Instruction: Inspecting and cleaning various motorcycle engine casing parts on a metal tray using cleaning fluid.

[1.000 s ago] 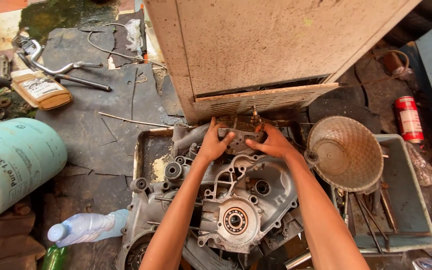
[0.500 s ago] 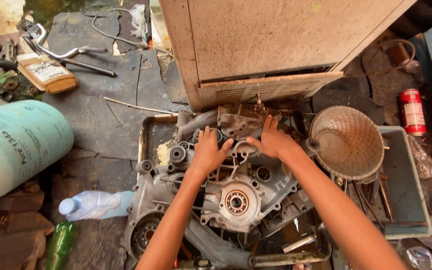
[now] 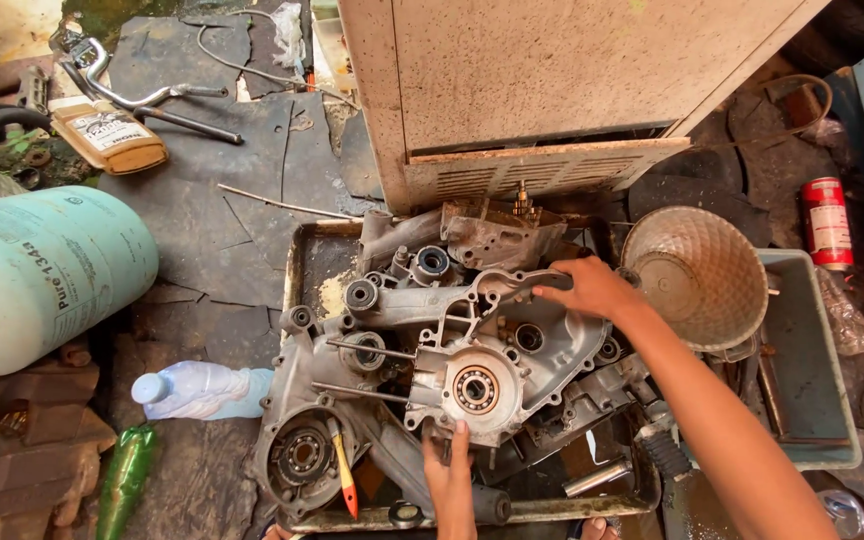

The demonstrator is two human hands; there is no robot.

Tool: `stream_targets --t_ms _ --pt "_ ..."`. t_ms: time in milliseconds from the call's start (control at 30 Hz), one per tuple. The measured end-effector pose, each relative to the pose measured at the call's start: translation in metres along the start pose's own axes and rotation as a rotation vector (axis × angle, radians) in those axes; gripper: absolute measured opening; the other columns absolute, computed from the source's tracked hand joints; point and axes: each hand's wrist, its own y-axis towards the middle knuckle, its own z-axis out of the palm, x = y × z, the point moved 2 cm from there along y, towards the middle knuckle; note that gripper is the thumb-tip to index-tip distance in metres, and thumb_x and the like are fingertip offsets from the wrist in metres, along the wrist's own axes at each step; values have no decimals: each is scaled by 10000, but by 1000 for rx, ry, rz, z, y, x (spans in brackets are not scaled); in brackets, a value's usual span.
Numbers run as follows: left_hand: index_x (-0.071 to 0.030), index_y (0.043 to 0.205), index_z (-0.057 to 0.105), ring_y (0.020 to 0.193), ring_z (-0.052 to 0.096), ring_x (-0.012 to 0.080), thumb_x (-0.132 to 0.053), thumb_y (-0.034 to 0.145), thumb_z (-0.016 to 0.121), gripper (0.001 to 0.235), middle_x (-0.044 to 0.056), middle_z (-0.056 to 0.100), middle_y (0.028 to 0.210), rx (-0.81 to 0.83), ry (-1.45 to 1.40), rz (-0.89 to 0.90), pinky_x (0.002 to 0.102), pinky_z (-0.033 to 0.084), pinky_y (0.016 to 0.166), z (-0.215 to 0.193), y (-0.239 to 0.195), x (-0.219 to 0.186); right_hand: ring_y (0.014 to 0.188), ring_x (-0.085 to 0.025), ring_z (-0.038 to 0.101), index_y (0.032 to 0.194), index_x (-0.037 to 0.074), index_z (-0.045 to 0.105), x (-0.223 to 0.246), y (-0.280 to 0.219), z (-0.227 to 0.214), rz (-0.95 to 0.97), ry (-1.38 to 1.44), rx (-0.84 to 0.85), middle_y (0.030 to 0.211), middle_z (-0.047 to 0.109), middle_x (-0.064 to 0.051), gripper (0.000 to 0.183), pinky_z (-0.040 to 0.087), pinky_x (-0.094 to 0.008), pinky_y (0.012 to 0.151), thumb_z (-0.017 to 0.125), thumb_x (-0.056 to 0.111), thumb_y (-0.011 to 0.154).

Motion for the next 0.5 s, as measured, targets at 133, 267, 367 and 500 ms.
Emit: stream_targets --t_ms 133,267,367,500 --pt "-58 1104 401 1285 540 241 -389 913 692 481 103 515 1338 -60 -180 -104 488 463 1074 18 -1 -8 443 -147 543 1262 141 681 11 -15 -3 55 56 -62 558 610 -58 497 581 -350 619 566 540 989" --pt "18 1252 432 1150 612 308 -263 813 761 616 201 619 1309 -101 -286 -54 475 478 925 21 -2 -12 463 -158 504 1032 105 708 1 -10 3 -18 91 -128 616 627 -70 390 478 -346 541 597 478 1006" --pt "35 1256 460 1171 615 333 -193 828 750 565 220 655 1303 -90 -253 -33 496 479 944 21 -3 -15 460 -149 487 977 94 709 -1 -5 4 -49 92 -138 623 627 -65 386 444 -326 515 583 456 1022" --pt "18 1427 415 1252 588 307 -208 781 725 752 197 620 1379 -102 -200 -73 470 488 1029 22 -16 -23 462 -174 521 1077 66 725 -5 -2 6 -95 55 -151 673 686 -104 426 465 -347 528 561 455 1020"
